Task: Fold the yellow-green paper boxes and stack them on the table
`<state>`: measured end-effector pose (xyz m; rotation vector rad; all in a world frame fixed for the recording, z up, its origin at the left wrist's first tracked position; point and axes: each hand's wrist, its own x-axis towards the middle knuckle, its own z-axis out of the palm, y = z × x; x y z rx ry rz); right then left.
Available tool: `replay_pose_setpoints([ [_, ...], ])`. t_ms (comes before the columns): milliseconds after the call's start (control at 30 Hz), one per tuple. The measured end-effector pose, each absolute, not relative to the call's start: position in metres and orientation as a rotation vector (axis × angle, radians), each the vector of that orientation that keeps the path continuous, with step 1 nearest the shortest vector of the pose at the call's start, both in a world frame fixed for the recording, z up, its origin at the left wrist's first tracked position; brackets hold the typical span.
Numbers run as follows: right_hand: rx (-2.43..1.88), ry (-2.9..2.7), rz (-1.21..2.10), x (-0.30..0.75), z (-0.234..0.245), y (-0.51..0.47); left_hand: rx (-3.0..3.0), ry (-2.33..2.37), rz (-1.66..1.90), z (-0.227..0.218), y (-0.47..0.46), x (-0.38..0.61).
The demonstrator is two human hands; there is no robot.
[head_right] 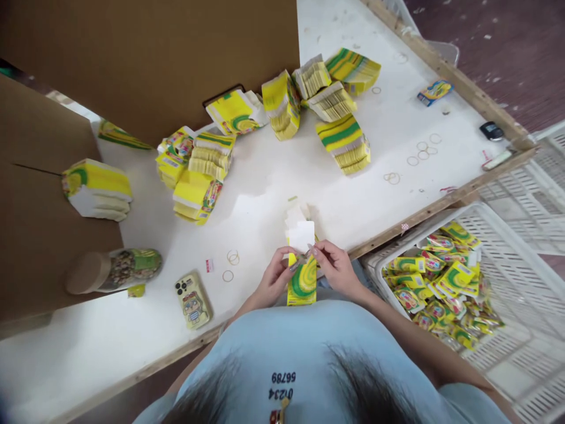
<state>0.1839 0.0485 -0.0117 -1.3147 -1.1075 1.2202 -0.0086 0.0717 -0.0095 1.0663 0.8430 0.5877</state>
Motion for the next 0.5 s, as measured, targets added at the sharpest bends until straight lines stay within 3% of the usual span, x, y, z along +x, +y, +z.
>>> replay_pose_setpoints([
  [200, -1.335, -1.201, 0.955, 0.182, -0.015, 0.047, 1.272, 1.008, 0.702, -0.004, 0.075, -0.005],
  [333, -1.134, -1.604, 0.794, 0.199, -0.021, 0.045, 1.264, 0.996, 0.600, -0.001, 0.075, -0.007],
  [500, -1.154, -1.524, 1.247, 0.200, -0.009, 0.041, 1.343, 1.028, 0.620, 0.005, 0.079, -0.008],
])
